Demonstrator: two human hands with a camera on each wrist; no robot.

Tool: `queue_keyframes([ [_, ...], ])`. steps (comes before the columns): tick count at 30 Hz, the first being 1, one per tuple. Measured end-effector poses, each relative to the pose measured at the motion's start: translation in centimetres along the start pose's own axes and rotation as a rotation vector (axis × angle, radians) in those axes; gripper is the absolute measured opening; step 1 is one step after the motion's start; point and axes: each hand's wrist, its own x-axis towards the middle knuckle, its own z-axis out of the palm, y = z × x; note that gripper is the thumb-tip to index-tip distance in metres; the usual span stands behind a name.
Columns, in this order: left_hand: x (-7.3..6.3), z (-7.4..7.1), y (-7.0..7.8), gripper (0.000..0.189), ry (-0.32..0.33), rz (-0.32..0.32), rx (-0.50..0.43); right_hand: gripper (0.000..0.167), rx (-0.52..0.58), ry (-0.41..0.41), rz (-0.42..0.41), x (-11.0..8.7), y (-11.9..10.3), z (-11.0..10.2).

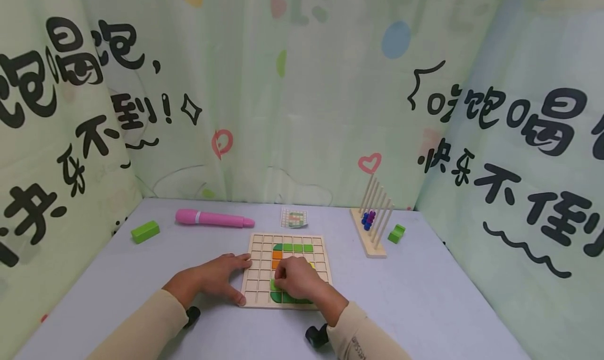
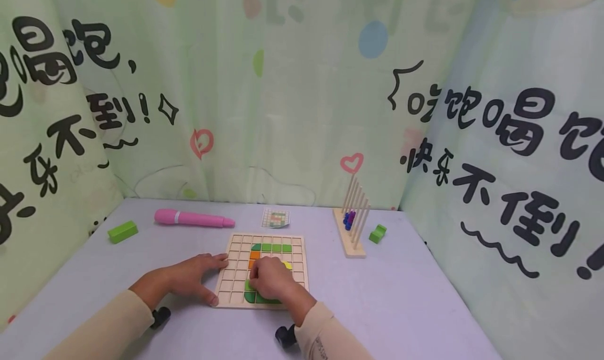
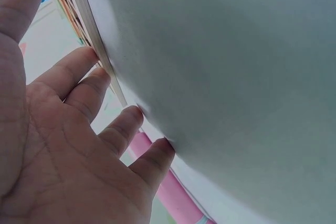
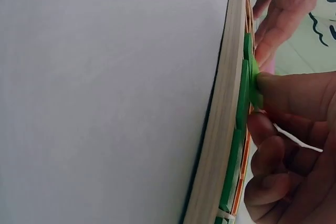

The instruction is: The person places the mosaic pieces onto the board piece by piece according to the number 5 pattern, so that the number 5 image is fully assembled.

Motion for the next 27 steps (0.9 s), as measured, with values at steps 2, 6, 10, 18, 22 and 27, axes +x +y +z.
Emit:
queue_keyframes([
  [2,0.0,0.1,0.0,0.095,0.0,0.016,-0.005,0.02,-0.029,-0.005,0.011,0.0,0.0,0.1],
  [6,0.1,0.1,0.2,0.095,0.0,0.033,-0.002,0.021,-0.064,-0.005,0.016,-0.1,0.0,0.2],
  [10,0.1,0.0,0.3,0.094,-0.004,0.031,0.003,0.016,-0.066,-0.005,0.003,-0.4,0.0,0.1],
  [18,0.3,0.1,0.2,0.097,-0.012,-0.022,-0.015,0.014,-0.015,-0.046,-0.091,-2.0,1.3,-1.3],
  [22,0.2,0.2,0.1,0.098,-0.016,-0.046,-0.022,0.02,0.083,-0.026,-0.069,-3.4,3.4,-2.0],
  [27,-0.2,0.3,-0.4,0.099,-0.026,-0.064,-0.015,0.028,0.156,0.058,0.019,-5.4,6.0,-2.8],
])
